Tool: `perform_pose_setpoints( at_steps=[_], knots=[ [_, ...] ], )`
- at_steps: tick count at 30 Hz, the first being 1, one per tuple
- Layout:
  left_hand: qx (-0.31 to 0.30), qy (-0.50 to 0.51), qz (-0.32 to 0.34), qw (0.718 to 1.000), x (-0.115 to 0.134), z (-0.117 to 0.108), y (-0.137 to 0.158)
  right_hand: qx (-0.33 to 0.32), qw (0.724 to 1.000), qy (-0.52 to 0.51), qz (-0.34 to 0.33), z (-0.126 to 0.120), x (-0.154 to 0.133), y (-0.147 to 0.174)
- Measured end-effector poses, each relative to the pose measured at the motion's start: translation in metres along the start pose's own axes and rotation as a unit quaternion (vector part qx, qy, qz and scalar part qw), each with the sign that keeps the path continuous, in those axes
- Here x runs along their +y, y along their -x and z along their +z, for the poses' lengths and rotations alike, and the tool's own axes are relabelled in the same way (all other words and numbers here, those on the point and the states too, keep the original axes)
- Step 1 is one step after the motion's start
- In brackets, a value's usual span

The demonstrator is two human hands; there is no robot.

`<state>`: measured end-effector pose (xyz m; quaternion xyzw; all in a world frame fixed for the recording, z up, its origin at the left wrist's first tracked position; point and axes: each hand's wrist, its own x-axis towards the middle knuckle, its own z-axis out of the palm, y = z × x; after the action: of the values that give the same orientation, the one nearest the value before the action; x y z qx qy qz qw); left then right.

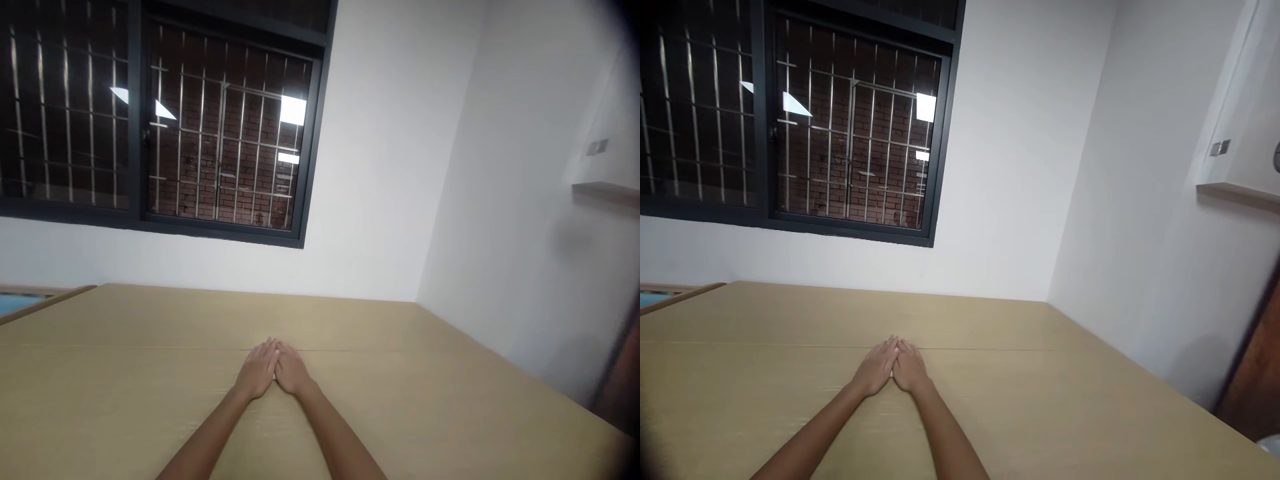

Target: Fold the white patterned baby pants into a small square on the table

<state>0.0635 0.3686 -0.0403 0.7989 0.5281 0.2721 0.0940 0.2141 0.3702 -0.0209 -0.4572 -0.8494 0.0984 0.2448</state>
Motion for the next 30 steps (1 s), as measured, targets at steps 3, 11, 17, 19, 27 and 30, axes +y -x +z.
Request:
perform_pose_setpoints(
  at_steps=[3, 11, 17, 19, 27, 30],
  knots=[
    [-0.007, -0.017, -0.003, 1.000, -0.004, 0.000, 0.002, -0.012, 1.000, 0.009, 0.002, -0.002, 0.004, 0.003],
    [-0.027, -0.040, -0.032, 0.998, -0.013, -0.008, 0.007, -0.036, 0.999, 0.003, 0.034, -0.015, 0.012, 0.019],
    [-0.026, -0.048, -0.079, 0.995, -0.024, -0.017, 0.019, -0.048, 0.997, -0.005, 0.063, -0.023, 0.009, 0.028],
    [-0.018, -0.051, -0.097, 0.994, -0.028, -0.020, 0.021, -0.055, 0.995, 0.002, 0.089, -0.027, 0.009, 0.031],
    [0.037, -0.023, -0.169, 0.985, -0.037, -0.033, 0.005, 0.060, 0.980, -0.005, 0.187, -0.040, 0.013, 0.037],
    [0.054, -0.013, -0.143, 0.988, -0.027, -0.030, -0.001, 0.095, 0.982, -0.014, 0.165, -0.039, 0.008, 0.032]
  ],
)
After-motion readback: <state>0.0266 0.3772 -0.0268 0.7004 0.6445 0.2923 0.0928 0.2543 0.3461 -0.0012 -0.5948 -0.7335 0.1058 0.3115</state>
